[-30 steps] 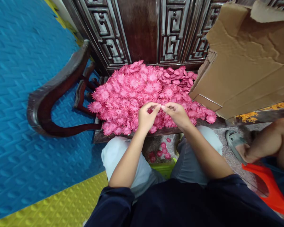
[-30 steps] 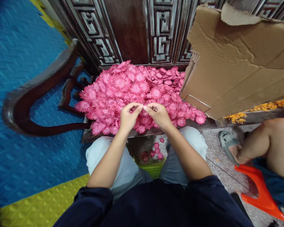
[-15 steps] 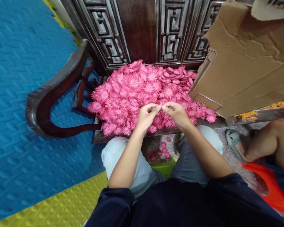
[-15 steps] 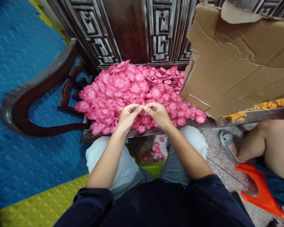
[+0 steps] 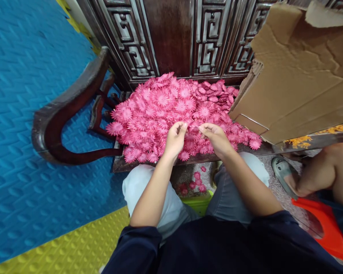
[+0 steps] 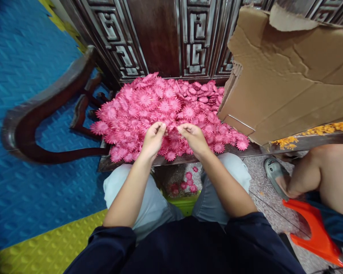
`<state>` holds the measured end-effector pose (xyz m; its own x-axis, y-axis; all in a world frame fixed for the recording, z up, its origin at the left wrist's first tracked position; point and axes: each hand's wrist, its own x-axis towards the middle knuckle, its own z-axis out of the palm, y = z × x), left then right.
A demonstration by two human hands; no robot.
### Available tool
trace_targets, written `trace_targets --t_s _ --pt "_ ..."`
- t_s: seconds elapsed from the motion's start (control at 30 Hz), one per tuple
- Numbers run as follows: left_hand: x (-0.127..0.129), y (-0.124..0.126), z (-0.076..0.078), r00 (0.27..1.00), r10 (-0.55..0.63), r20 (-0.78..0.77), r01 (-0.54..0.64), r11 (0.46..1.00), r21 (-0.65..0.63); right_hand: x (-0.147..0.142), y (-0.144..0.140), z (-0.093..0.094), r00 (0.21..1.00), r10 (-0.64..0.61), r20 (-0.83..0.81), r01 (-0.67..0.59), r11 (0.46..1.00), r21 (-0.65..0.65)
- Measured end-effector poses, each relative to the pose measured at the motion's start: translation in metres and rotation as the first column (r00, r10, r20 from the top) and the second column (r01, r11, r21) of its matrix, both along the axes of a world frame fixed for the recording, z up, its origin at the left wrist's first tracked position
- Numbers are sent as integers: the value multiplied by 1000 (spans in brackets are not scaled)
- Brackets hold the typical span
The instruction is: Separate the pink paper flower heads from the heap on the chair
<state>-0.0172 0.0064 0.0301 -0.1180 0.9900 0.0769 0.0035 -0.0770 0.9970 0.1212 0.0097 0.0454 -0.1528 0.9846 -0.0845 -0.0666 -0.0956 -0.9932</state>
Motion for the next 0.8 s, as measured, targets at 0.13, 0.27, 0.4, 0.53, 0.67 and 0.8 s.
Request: trace_targets --t_s 0.13,0.27,0.4,0.53,0.67,0.8 --pt "-6 3 -3 992 122 -37 -121 992 38 -3 -1 -4 998 -39 -39 36 998 -55" --pt "-26 12 -5 929 360 88 -365 930 50 2 1 -5 988 -107 -113 97 992 -85" --pt "-49 21 -5 787 569 240 -568 819 -79 15 7 -3 975 -169 -147 156 983 -95" --pt "-46 20 -4 841 484 239 -491 871 -38 18 10 -2 965 -219 -142 199 970 -141" --pt "-25 15 -6 943 311 120 -310 950 -20 15 10 -4 952 -249 -179 213 957 -195" --pt "-11 13 -10 984 128 124 -121 991 -59 15 10 -5 969 -161 -189 114 964 -241"
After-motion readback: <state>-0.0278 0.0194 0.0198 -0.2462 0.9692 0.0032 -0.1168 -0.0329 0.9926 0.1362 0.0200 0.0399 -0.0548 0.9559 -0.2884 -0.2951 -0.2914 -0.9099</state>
